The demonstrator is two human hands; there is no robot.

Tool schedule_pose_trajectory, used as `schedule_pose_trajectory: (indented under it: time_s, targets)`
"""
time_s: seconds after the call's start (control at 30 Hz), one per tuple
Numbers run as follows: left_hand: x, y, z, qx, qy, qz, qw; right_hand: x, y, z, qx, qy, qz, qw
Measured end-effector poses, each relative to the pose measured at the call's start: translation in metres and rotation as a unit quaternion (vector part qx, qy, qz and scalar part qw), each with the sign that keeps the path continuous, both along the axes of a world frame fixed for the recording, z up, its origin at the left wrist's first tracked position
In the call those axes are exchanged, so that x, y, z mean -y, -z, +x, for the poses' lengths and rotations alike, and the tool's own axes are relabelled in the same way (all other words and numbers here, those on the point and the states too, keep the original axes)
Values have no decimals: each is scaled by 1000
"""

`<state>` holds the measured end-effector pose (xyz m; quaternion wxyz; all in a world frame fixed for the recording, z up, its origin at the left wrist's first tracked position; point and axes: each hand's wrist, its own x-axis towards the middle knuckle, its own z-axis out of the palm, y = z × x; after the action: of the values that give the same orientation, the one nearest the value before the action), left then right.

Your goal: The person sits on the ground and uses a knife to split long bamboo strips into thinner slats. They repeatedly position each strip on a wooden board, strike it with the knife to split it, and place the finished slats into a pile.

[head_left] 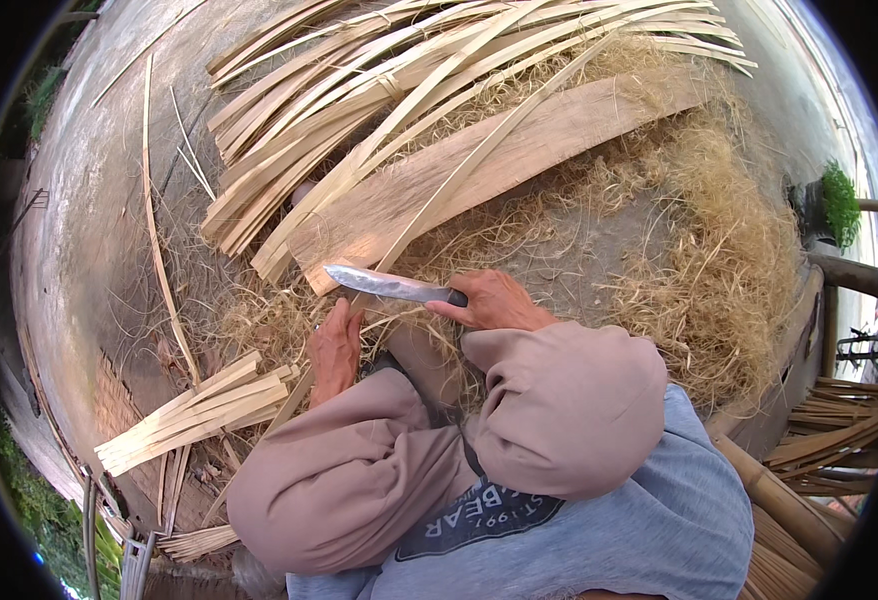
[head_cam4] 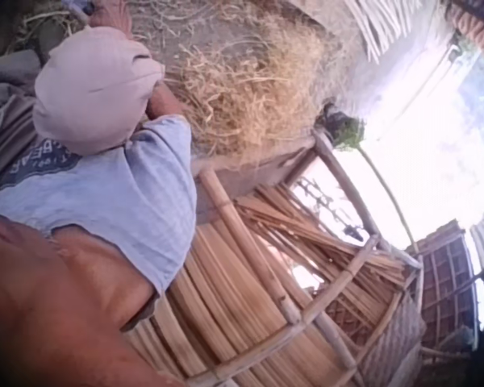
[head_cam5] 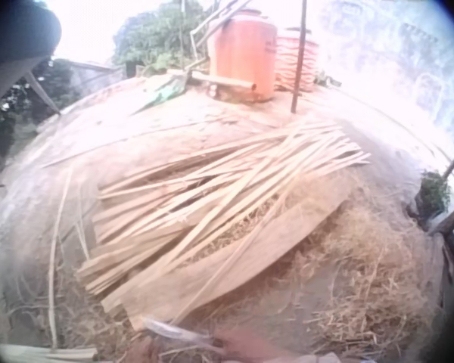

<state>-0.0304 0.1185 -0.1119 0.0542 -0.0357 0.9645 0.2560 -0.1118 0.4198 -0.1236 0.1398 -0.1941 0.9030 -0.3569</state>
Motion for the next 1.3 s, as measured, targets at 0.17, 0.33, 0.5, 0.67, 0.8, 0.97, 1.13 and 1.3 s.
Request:
schedule_pose_trajectory:
  time_s: [0.17, 0.33, 0.5, 0.67, 0.8, 0.97, 1.13, 1.3]
  targets:
    - [35, -17, 48, 60, -44, 7, 997, -88, 1, -86, 65, 190, 87, 976]
    - [46, -20, 57, 28, -39, -30, 998, -160, 1, -150, -63, 198, 176, 962]
    - [56, -22, 53, 29, -37, -24, 999, -105, -1, -95, -9, 120, 109, 987]
    - [79, -27, 87, 102, -57, -3, 993, -147, 29, -114, 23, 327, 88, 941]
    - [87, -11, 110, 96, -112, 36, 988, -141, 14, -112, -54, 215, 101, 970]
    - [116, 35, 148, -23, -194, 196, 961, -127, 2, -102, 14, 159, 140, 977]
    - [183, -23, 184, 25, -210, 166, 963, -242, 14, -193, -67, 351, 293, 887]
    - [197, -141, 148, -1, -62, -132, 989, -227, 4, -199, -328, 213, 315, 864]
